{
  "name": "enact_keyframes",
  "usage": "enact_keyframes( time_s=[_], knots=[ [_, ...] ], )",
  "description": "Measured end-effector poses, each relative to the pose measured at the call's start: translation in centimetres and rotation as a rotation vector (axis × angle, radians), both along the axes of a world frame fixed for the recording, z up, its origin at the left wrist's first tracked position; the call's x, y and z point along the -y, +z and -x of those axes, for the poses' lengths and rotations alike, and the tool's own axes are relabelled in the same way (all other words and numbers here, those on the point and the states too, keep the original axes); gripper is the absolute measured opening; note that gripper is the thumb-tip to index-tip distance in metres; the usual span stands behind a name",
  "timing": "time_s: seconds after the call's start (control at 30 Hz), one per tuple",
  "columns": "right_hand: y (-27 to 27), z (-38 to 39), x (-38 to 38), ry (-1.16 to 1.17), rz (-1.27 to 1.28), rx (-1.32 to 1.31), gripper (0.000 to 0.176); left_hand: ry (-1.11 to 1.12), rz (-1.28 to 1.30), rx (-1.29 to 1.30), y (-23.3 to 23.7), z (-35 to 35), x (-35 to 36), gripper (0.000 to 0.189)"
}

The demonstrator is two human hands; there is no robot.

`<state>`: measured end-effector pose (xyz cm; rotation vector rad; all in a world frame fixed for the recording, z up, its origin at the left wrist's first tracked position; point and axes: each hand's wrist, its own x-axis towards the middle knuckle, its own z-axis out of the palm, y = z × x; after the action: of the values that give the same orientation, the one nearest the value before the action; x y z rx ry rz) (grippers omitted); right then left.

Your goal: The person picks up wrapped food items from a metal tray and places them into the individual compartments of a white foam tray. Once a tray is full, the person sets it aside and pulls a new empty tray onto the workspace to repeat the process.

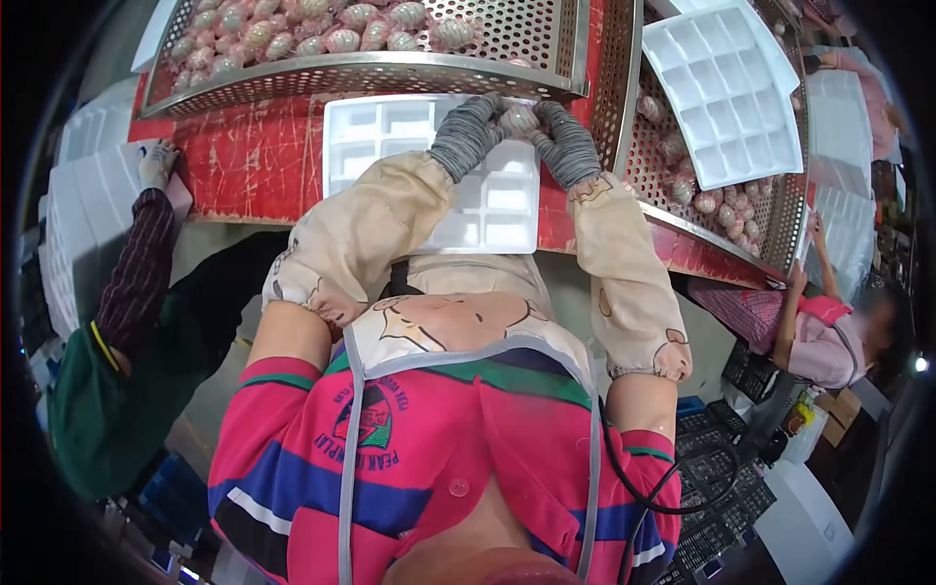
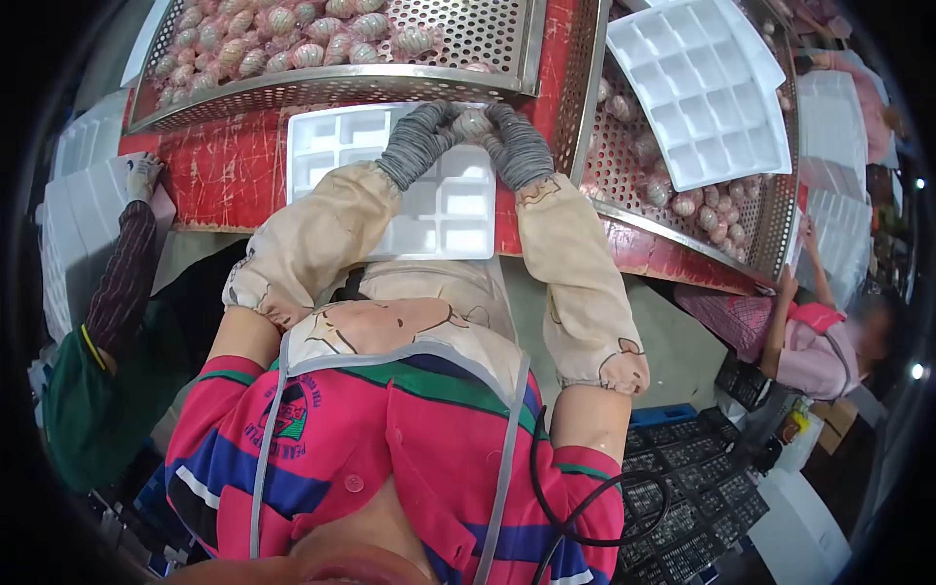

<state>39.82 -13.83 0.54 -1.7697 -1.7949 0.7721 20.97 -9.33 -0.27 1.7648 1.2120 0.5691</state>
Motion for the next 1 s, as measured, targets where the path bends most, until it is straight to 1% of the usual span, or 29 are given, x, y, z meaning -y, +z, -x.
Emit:
enact_keyframes(
  time_s=[0.03, 0.07, 0.1, 0.17, 0.2, 0.23, 0.27, 0.33, 0.37, 0.4, 0.43, 0.47, 0.5, 0.53, 0.57, 0.63, 0.67, 0.7, 0.77, 0.8, 0.83, 0.9, 0.93, 1.0],
  knots=[
    [0.5, 0.0, -0.4, 0.080, -0.009, 0.186, 0.041, 0.002, 0.006, 0.010, -0.1, 0.1, 0.0, 0.032],
    [1.1, 0.1, -0.8, 0.100, 0.033, 0.241, 0.045, 0.000, -0.062, -0.038, -0.3, 0.2, -0.1, 0.031],
    [1.4, 0.2, -1.0, 0.104, 0.040, 0.246, 0.045, -0.002, -0.129, -0.090, -0.4, 0.3, 0.0, 0.030],
    [1.9, 0.5, -1.6, 0.215, -0.107, 0.430, 0.046, 0.024, -0.132, -0.098, -0.3, 0.5, -0.2, 0.030],
    [2.1, 0.5, -1.8, 0.234, -0.007, 0.432, 0.045, 0.017, -0.231, -0.147, -0.6, 0.8, -0.4, 0.030],
    [1.6, 0.5, -1.8, 0.235, 0.004, 0.435, 0.045, 0.008, -0.327, -0.195, -0.3, 0.9, -0.5, 0.031],
    [0.9, 0.4, -1.9, 0.261, -0.004, 0.488, 0.044, 0.008, -0.317, -0.190, 0.0, 0.9, -0.7, 0.031],
    [0.8, 0.4, -2.3, 0.300, -0.003, 0.542, 0.043, -0.082, -0.240, -0.329, 0.7, 1.1, -1.2, 0.032],
    [1.8, 0.9, -2.5, 0.284, 0.075, 0.549, 0.043, -0.081, -0.230, -0.330, 0.7, 1.0, -1.6, 0.032],
    [2.2, 1.2, -2.6, 0.264, 0.149, 0.554, 0.043, -0.157, -0.180, -0.399, 0.5, 1.0, -2.2, 0.034],
    [2.1, 1.3, -2.8, 0.262, 0.151, 0.552, 0.043, -0.236, -0.134, -0.468, 0.4, 0.9, -2.7, 0.035],
    [1.9, 1.0, -2.9, 0.298, 0.154, 0.563, 0.042, -0.237, -0.135, -0.467, 0.3, 0.7, -3.1, 0.035],
    [1.7, 0.7, -3.2, 0.336, 0.158, 0.575, 0.042, -0.288, -0.130, -0.532, 0.2, 0.5, -3.4, 0.035],
    [1.7, 0.8, -3.4, 0.350, 0.095, 0.513, 0.041, -0.339, -0.124, -0.597, 0.5, 0.2, -3.7, 0.035],
    [1.9, 0.7, -3.8, 0.353, 0.094, 0.515, 0.041, -0.335, -0.124, -0.596, 0.6, -0.3, -4.0, 0.035],
    [2.5, 1.0, -4.0, 0.354, 0.321, 0.593, 0.042, -0.346, 0.087, -0.808, 1.1, -1.2, -4.3, 0.035],
    [2.5, 0.9, -4.2, 0.345, 0.382, 0.585, 0.042, -0.150, -0.189, -0.598, -3.1, -1.1, -3.3, 0.031],
    [1.0, -0.1, -4.9, 0.343, 0.354, 0.597, 0.042, -0.133, -0.214, -0.596, -3.2, -1.3, -4.0, 0.031],
    [-3.2, -1.7, -5.4, 0.395, -0.809, 0.505, 0.040, -0.059, -0.337, -0.615, -2.4, -1.5, -3.6, 0.025],
    [-0.2, -0.9, -3.9, 0.390, 0.040, 0.619, 0.043, -0.227, -0.097, -0.742, 0.6, -1.6, -3.9, 0.021],
    [0.3, -0.8, -4.0, 0.383, 0.056, 0.606, 0.043, -0.244, -0.086, -0.749, 1.4, -1.5, -4.3, 0.021],
    [-0.1, -0.8, -3.7, 0.395, 0.161, 0.571, 0.046, -0.469, -0.055, -0.891, 1.8, -1.6, -4.1, 0.020],
    [-0.4, -0.8, -4.0, 0.409, 0.182, 0.598, 0.046, -0.484, -0.046, -0.896, 2.5, -1.6, -4.0, 0.020],
    [-2.4, -1.3, -4.5, 0.429, 0.185, 0.552, 0.047, -0.468, -0.208, -0.809, 4.2, -2.0, -3.9, 0.018]
  ],
)
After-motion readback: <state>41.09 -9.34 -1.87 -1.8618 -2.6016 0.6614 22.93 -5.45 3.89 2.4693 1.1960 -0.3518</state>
